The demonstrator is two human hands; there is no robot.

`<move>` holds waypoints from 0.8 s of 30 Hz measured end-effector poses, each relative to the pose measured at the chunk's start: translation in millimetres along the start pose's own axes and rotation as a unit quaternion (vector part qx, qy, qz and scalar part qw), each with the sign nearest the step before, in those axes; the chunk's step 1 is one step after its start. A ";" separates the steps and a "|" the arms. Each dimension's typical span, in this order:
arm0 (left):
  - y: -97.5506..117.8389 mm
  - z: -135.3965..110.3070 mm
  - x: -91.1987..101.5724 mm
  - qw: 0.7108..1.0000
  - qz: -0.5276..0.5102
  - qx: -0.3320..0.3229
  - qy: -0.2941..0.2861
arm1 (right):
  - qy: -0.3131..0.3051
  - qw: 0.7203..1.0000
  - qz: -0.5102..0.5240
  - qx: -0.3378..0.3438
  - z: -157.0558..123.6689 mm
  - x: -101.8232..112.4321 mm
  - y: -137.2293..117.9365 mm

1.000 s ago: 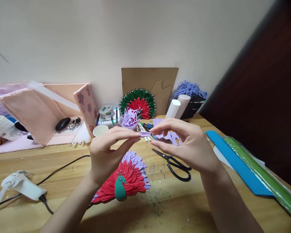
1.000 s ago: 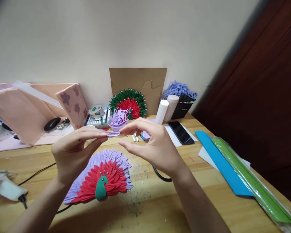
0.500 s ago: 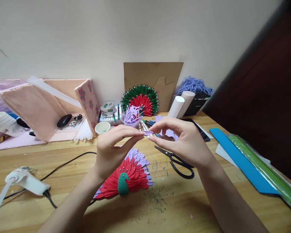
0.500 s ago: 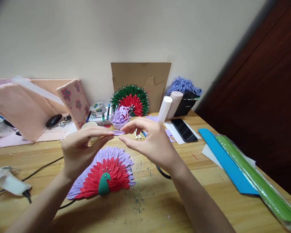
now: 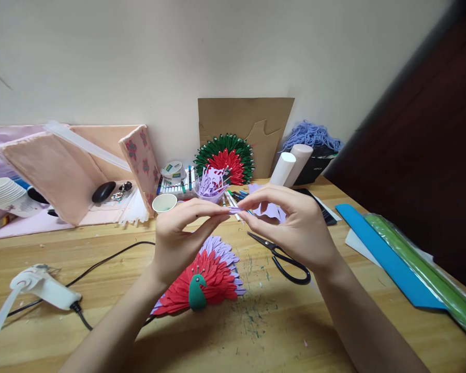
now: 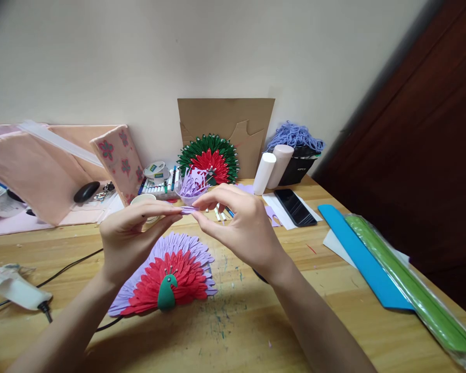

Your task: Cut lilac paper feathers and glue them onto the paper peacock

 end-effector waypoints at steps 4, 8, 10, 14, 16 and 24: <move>0.0 -0.4 0.3 1.000 0.003 0.009 -0.002 | -0.002 1.000 -0.019 0.025 -0.6 0.5 -1.4; 0.0 -0.6 0.4 1.000 0.001 0.006 0.000 | -0.001 0.999 -0.023 0.031 -1.0 0.5 -1.3; 0.1 -0.8 0.3 1.000 0.000 0.007 -0.001 | -0.002 0.999 -0.024 0.027 -0.9 0.5 -1.0; 0.7 -1.1 0.7 1.000 0.000 0.004 -0.003 | -0.008 0.999 -0.027 0.022 -0.5 0.6 -0.7; 1.2 -1.1 1.1 1.000 -0.001 0.002 -0.004 | -0.013 0.999 -0.028 0.021 -0.5 0.9 -0.8; 2.1 -1.2 0.5 1.000 -0.003 0.003 0.002 | -0.014 0.999 -0.040 0.031 -1.4 2.3 -3.0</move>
Point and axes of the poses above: each hand's wrist, its own z-axis towards the middle knuckle, its own x-axis out of the back of the hand, y = z × x, the point moved 2 cm from there along z, towards the middle knuckle, and after that the axes turned 15 degrees about z, right-handed, at the moved point
